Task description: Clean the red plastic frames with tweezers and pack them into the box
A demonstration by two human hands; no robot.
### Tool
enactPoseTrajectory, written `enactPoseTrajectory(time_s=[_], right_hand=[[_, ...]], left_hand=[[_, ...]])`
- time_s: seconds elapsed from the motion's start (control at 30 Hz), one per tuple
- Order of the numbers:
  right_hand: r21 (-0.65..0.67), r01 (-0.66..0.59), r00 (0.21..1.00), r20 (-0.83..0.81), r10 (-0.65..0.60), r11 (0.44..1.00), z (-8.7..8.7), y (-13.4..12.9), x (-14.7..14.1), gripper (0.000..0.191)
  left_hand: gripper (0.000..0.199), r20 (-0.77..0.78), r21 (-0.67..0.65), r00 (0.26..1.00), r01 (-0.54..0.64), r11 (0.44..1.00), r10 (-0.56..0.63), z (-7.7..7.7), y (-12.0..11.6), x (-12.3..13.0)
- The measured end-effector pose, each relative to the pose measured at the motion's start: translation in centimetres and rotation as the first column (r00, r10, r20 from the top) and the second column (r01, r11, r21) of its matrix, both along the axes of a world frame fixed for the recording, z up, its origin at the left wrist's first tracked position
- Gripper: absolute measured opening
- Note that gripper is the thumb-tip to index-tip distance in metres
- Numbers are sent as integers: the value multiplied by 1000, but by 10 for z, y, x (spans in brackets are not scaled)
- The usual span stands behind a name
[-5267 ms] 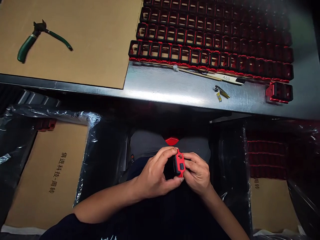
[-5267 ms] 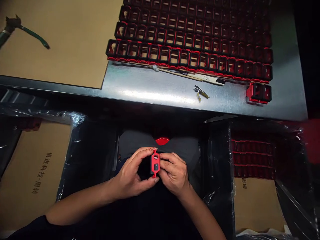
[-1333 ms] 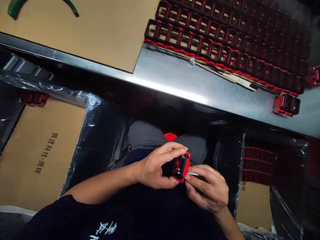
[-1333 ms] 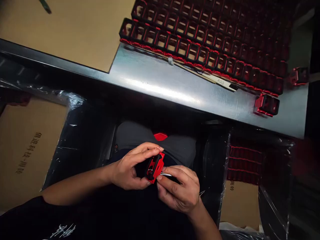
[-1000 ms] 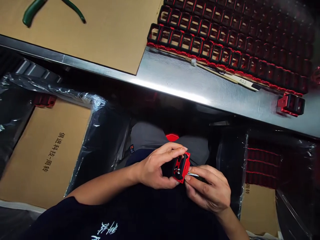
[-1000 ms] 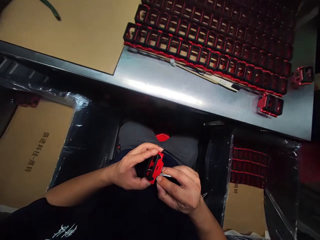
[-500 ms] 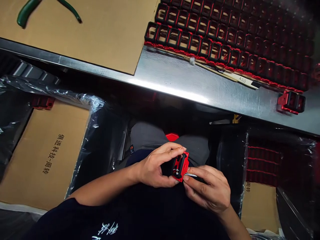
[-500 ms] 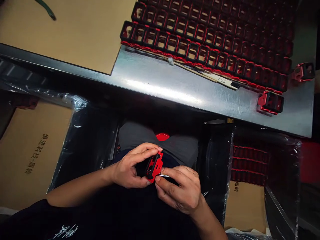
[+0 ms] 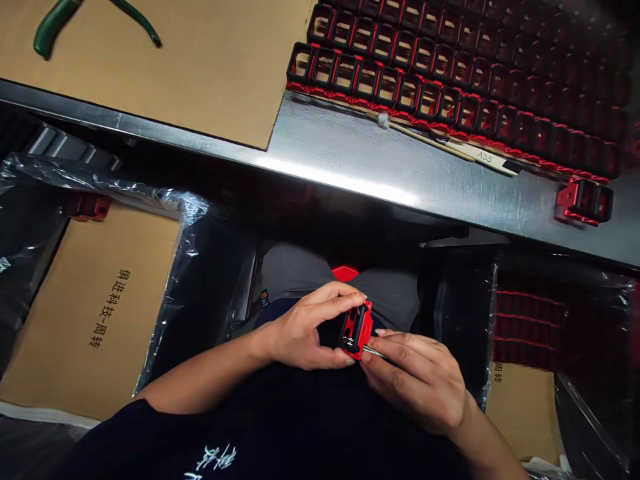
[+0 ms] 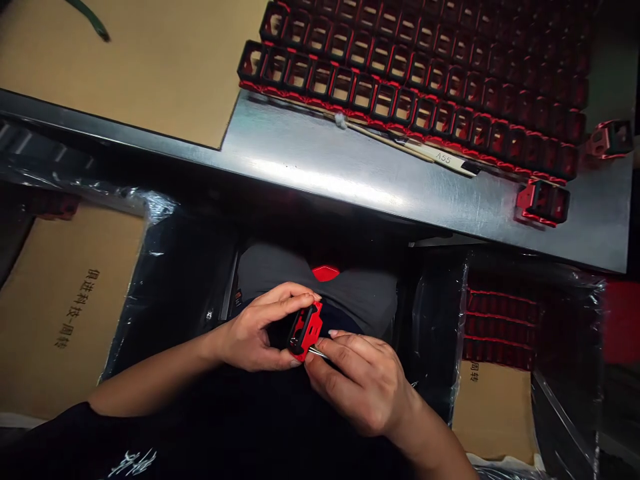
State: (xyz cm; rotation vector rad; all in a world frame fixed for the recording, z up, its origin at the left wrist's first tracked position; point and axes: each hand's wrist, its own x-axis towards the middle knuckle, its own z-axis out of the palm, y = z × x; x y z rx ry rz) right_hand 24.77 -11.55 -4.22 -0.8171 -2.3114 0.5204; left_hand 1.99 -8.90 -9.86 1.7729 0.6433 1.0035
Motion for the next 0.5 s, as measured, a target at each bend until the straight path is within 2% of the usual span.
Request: enactPoseTrajectory(time_s=[0.13,0.2,0.27,0.33,0.4,0.47,0.5], right_hand=[[40,38,999,24,-39,998,1,-1,-1,8],[52,93,995,41,-95,994,0,5,2,7],[99,196,977,64,-203,976,-4,21,9,5],[181,382,916,57,-397,906,-12,49,20,5],[235,590,792,12,-610,772,-22,89,35,14],[268,674,708,29,-706,688,-30,131,49,25],[270,695,679,56,-732,666,-32,149,55,29]], left_hand=[[78,27,-48,998,-58,997,59,-5,-4,0],[76,78,-130,991,-98,987,109,-9,-8,0],[74,177,-244,973,-102,964,147,-13,-12,1],[72,296,-366,942,-43,930,160,-16,-16,2],[70,377,-468,911,32,883,166,-17,-18,3],[70,414,-538,891,75,840,185,-18,-21,3],[72,425,-562,883,83,823,201,-18,-22,3]])
